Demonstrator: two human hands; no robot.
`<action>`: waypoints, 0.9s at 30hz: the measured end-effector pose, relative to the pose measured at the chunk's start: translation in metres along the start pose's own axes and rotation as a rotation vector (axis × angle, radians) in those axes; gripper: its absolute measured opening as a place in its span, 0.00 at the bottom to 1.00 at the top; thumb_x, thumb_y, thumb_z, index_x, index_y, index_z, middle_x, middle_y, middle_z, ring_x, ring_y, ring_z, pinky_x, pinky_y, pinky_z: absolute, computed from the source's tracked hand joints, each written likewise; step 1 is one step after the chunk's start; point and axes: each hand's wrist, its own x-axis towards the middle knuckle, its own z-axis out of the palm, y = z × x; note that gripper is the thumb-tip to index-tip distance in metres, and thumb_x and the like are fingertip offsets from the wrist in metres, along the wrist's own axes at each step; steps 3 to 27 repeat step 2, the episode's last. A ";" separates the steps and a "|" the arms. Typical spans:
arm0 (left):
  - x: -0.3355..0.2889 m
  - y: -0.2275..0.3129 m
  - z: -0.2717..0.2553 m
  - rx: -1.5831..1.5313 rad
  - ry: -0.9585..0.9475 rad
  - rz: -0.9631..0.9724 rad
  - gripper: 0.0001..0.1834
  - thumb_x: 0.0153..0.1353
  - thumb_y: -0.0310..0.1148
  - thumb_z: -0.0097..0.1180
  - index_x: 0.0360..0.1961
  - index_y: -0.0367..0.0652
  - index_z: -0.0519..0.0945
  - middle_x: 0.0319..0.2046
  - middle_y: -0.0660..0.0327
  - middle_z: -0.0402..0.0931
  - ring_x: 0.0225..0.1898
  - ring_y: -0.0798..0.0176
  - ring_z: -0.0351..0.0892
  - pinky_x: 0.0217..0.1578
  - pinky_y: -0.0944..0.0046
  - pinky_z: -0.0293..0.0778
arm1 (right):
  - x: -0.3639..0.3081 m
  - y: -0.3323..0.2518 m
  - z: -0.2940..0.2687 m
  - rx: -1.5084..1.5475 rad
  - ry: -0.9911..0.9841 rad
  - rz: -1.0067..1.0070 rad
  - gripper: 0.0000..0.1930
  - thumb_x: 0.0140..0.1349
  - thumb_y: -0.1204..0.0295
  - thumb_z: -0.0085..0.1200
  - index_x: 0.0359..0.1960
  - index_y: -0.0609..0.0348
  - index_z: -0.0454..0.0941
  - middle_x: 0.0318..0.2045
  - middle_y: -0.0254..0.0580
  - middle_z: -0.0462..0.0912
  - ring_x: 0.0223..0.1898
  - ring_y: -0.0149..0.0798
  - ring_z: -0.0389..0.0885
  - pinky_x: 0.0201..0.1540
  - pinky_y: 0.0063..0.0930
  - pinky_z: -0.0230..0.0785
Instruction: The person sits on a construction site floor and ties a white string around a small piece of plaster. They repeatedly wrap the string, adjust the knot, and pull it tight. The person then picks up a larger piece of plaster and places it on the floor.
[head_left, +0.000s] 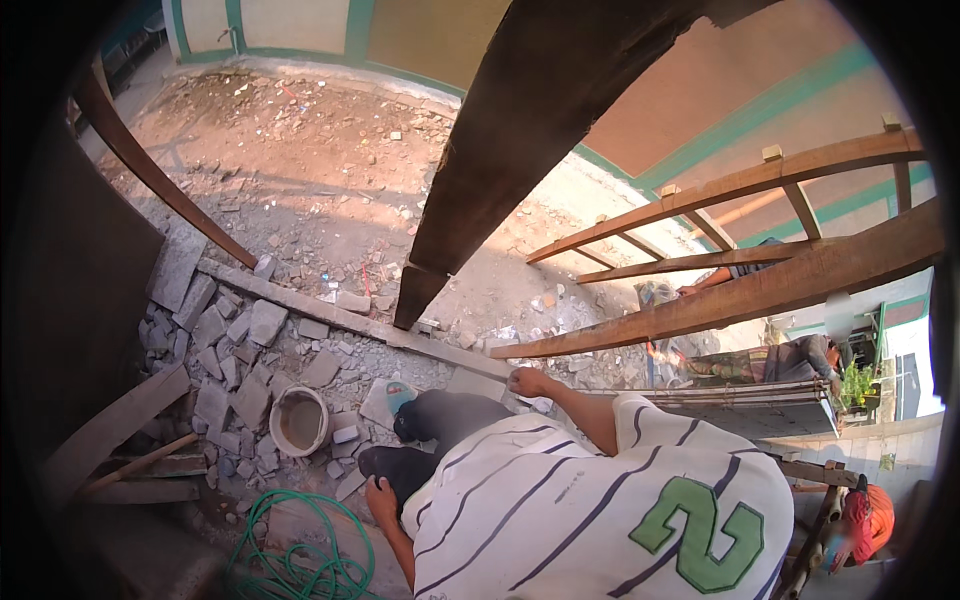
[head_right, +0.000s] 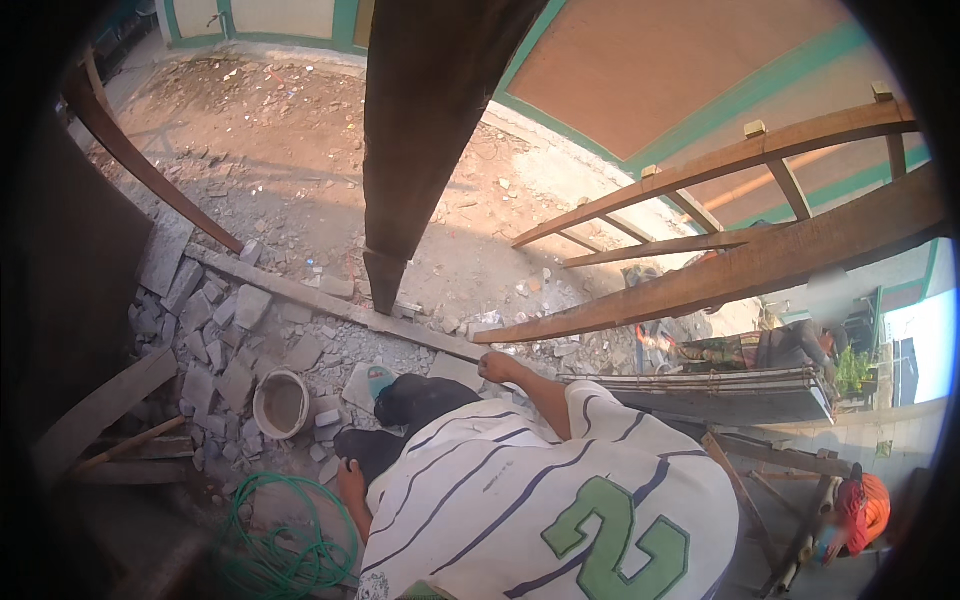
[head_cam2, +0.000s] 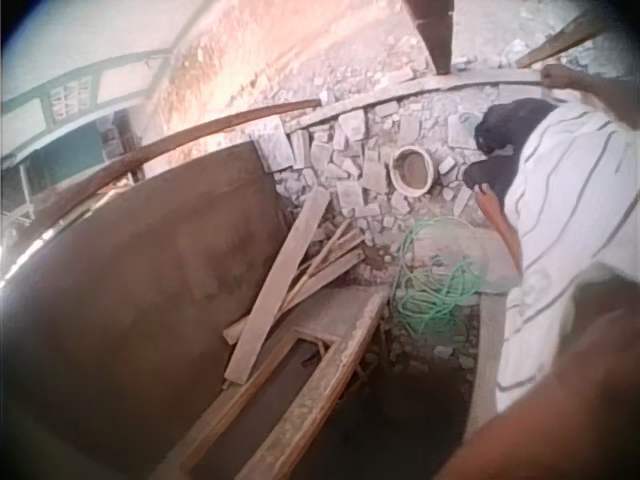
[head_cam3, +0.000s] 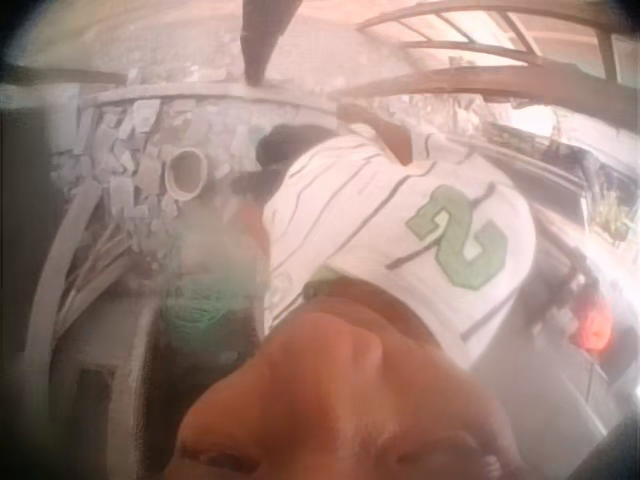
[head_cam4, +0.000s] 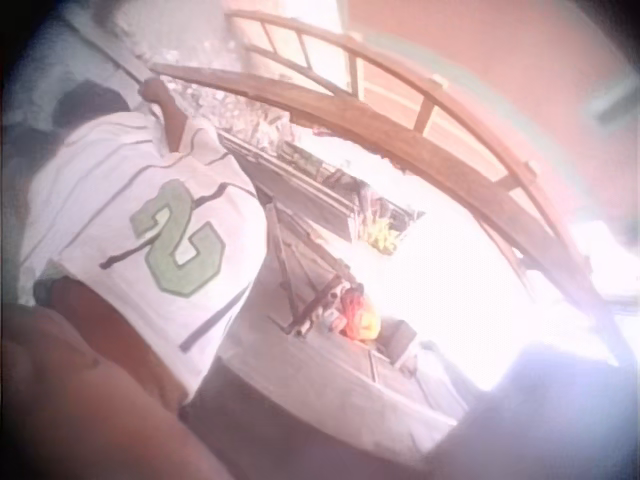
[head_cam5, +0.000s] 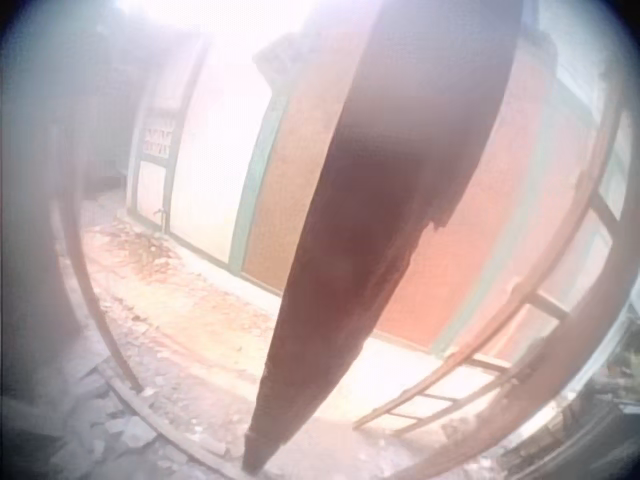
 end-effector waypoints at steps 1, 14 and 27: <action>0.024 0.019 -0.015 -0.016 0.037 0.029 0.27 0.70 0.41 0.51 0.63 0.32 0.74 0.59 0.38 0.75 0.62 0.38 0.73 0.64 0.49 0.66 | 0.011 -0.017 -0.014 0.109 0.091 -0.018 0.19 0.58 0.56 0.54 0.39 0.60 0.85 0.39 0.59 0.86 0.43 0.56 0.85 0.49 0.47 0.76; 0.037 0.041 -0.033 -0.048 0.050 0.019 0.28 0.69 0.43 0.52 0.63 0.33 0.73 0.61 0.37 0.73 0.64 0.38 0.71 0.66 0.49 0.64 | 0.022 -0.034 -0.031 0.182 0.074 0.003 0.22 0.59 0.54 0.55 0.45 0.59 0.85 0.43 0.58 0.86 0.46 0.52 0.86 0.52 0.45 0.76; 0.037 0.041 -0.033 -0.048 0.050 0.019 0.28 0.69 0.43 0.52 0.63 0.33 0.73 0.61 0.37 0.73 0.64 0.38 0.71 0.66 0.49 0.64 | 0.022 -0.034 -0.031 0.182 0.074 0.003 0.22 0.59 0.54 0.55 0.45 0.59 0.85 0.43 0.58 0.86 0.46 0.52 0.86 0.52 0.45 0.76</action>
